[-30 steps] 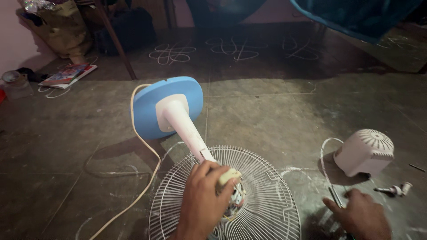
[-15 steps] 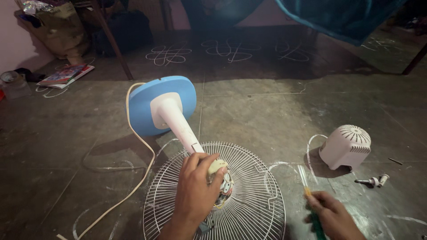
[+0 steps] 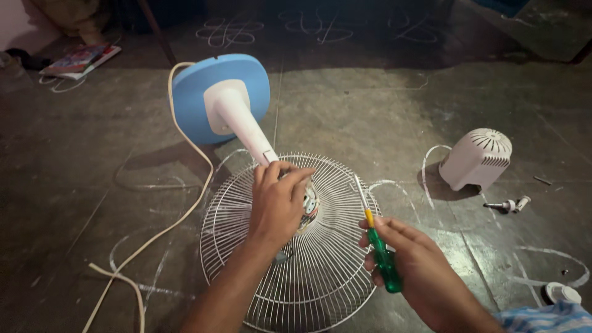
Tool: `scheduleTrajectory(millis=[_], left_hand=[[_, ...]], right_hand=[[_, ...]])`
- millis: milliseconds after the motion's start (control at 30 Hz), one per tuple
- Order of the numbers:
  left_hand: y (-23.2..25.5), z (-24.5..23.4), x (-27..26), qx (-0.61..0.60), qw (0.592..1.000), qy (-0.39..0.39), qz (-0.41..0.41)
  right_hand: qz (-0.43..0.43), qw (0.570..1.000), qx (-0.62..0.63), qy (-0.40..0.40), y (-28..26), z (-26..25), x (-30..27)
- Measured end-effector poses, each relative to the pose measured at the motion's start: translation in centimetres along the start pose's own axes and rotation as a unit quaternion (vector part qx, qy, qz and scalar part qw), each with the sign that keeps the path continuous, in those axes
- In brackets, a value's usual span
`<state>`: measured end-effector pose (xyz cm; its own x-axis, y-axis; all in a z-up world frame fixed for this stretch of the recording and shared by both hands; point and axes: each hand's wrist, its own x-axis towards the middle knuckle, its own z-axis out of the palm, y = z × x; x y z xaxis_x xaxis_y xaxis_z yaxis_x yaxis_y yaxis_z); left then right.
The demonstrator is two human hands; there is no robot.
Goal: The person uses a screwdriver to remove screws from the central hub of a disassembled electric fan, then reattaches a plastic component to the hub and secures it with screws. The fan remains on the floor throughout the process.
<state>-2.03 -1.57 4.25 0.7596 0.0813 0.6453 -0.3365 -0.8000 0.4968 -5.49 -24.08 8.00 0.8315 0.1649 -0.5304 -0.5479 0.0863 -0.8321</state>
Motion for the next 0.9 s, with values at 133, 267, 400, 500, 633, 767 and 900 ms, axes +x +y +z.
scheduleTrajectory(millis=[133, 267, 400, 500, 633, 767, 900], left_hand=[[0.0, 0.1, -0.2, -0.015, 1.000, 0.000, -0.007], [0.1, 0.5, 0.2, -0.010, 0.999, -0.011, -0.048], [0.0, 0.8, 0.2, -0.009, 0.998, -0.009, -0.063], [-0.4, 0.8, 0.4, -0.029, 0.997, -0.017, -0.073], [-0.6, 0.7, 0.4, -0.062, 0.995, -0.012, -0.078], [-0.7, 0.6, 0.8, -0.068, 0.994, -0.009, -0.086], [-0.4, 0.8, 0.8, -0.075, 0.989, -0.007, -0.130]], right_hand=[[-0.011, 0.999, -0.032, -0.017, 1.4, 0.7, 0.5], [-0.056, 0.995, -0.072, -0.041, 2.7, 1.6, 1.6], [-0.079, 0.993, -0.091, -0.014, 3.2, 2.5, 2.7], [-0.090, 0.992, -0.086, 0.000, 3.4, 3.1, 3.3], [-0.067, 0.995, -0.075, 0.016, 3.9, 3.2, 3.6], [-0.032, 0.995, -0.083, 0.040, 4.3, 3.1, 4.6], [-0.123, 0.988, -0.090, 0.040, 5.1, 3.0, 5.0]])
